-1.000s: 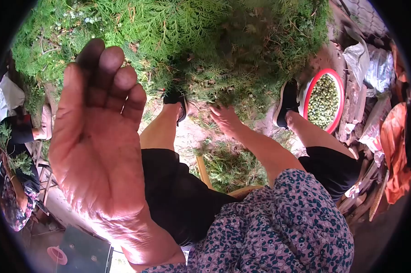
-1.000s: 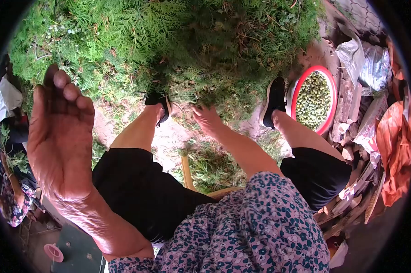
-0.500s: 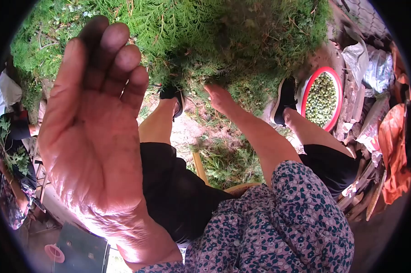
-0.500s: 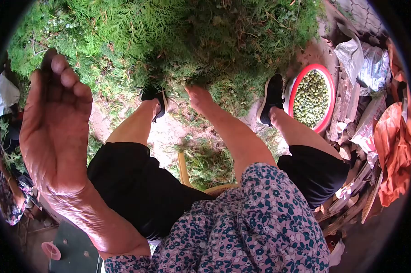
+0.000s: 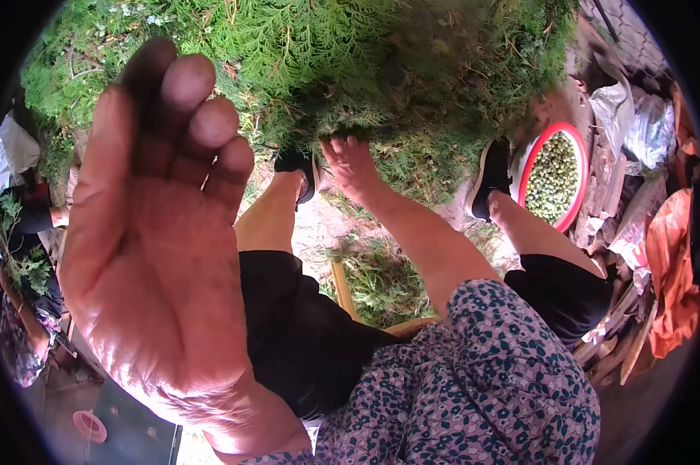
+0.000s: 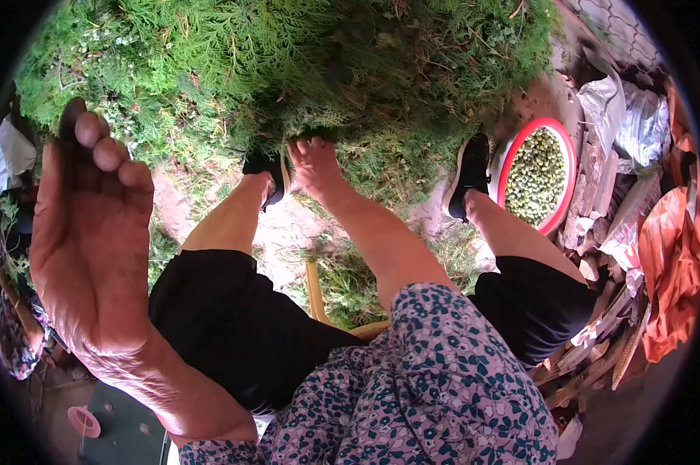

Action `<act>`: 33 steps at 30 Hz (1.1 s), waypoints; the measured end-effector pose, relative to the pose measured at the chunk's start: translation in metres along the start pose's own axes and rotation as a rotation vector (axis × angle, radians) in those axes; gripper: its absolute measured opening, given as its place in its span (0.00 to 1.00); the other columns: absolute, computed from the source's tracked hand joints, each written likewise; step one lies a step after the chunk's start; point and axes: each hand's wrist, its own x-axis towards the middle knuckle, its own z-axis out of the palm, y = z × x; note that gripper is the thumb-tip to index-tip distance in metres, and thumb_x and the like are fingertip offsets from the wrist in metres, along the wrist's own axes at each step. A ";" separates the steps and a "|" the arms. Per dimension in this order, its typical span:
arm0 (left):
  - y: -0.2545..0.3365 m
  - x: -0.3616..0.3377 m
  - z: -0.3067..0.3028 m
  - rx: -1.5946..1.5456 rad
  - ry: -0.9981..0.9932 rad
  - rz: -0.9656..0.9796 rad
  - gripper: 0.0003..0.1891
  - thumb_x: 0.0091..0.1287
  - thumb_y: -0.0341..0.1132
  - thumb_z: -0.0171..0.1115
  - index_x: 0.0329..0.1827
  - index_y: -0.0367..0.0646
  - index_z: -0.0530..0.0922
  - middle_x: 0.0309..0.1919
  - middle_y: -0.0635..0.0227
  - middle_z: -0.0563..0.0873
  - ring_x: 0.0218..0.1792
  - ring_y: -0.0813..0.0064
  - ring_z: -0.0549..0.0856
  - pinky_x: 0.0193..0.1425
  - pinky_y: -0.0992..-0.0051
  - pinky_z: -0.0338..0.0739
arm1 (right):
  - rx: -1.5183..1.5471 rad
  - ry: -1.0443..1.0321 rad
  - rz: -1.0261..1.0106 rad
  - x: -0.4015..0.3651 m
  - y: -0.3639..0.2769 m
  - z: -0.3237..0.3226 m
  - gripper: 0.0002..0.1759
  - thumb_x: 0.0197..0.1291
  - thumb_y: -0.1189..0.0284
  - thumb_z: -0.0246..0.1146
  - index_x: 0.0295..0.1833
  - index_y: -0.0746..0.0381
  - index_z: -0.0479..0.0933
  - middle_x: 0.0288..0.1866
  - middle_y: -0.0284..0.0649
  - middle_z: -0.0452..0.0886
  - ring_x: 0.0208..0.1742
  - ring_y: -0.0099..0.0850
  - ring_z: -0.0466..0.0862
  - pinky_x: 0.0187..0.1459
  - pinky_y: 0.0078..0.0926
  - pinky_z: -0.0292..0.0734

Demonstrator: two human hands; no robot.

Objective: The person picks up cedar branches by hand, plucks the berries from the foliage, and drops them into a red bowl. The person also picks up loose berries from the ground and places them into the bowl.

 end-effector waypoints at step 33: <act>-0.009 0.002 0.002 0.036 0.007 0.019 0.19 0.69 0.32 0.45 0.60 0.34 0.58 0.42 0.66 0.68 0.40 0.74 0.68 0.47 0.72 0.64 | 0.352 -0.341 0.099 -0.098 0.007 0.011 0.39 0.48 0.59 0.66 0.66 0.49 0.57 0.68 0.45 0.53 0.68 0.47 0.56 0.63 0.53 0.55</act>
